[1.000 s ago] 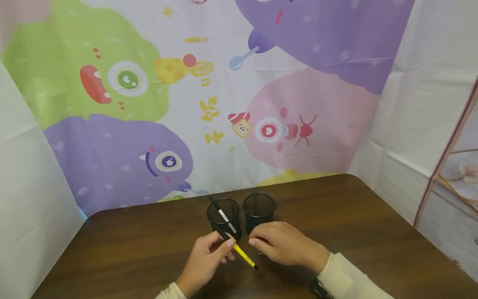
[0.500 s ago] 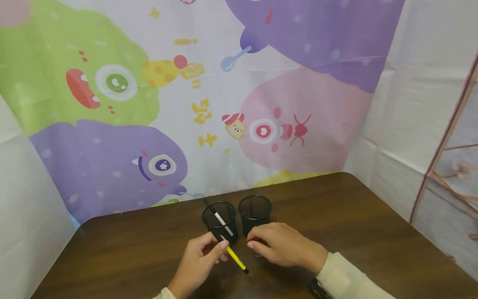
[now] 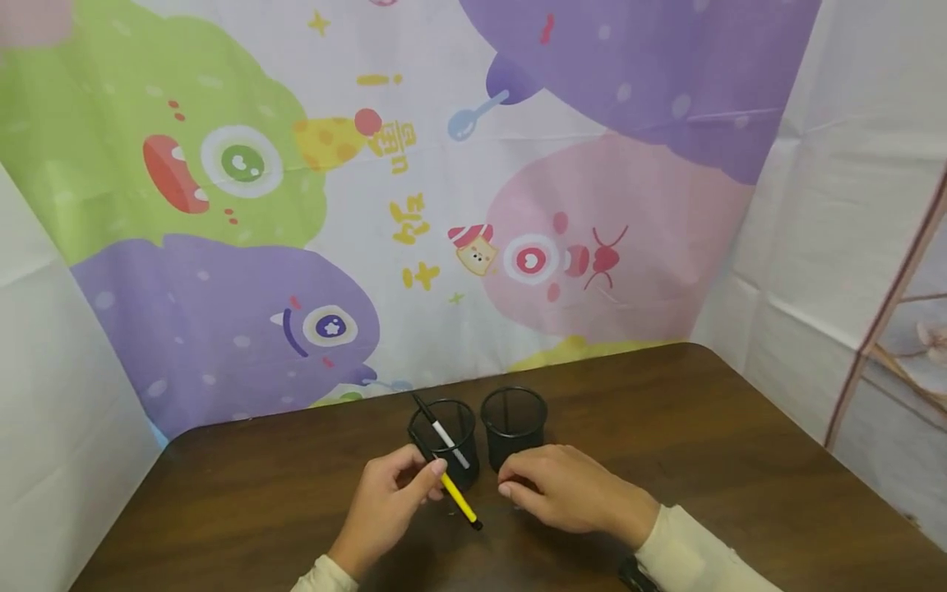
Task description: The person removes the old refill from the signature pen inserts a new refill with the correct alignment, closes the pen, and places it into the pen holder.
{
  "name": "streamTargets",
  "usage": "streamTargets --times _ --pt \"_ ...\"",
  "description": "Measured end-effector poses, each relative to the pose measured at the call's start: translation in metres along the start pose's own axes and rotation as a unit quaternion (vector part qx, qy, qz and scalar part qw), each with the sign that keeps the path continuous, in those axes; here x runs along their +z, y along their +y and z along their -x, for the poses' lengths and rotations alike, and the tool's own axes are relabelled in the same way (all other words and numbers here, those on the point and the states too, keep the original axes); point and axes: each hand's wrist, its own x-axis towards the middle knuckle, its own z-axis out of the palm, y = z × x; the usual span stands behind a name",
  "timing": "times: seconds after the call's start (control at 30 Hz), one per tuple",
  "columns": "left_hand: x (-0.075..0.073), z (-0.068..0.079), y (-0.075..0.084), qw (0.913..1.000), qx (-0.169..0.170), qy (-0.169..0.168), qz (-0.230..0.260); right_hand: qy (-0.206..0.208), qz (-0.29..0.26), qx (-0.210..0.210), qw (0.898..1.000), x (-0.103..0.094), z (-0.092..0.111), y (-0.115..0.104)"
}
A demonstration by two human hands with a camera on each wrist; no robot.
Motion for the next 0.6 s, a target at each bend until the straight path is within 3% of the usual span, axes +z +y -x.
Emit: streamTargets --times 0.37,0.6 --pt "0.000 -0.015 0.007 0.9990 0.025 0.026 -0.024 -0.012 -0.009 0.001 1.000 -0.002 -0.001 0.000" --pt "-0.001 -0.022 0.010 0.9987 0.011 0.045 -0.021 -0.009 0.010 -0.001 1.000 0.000 -0.001 -0.001"
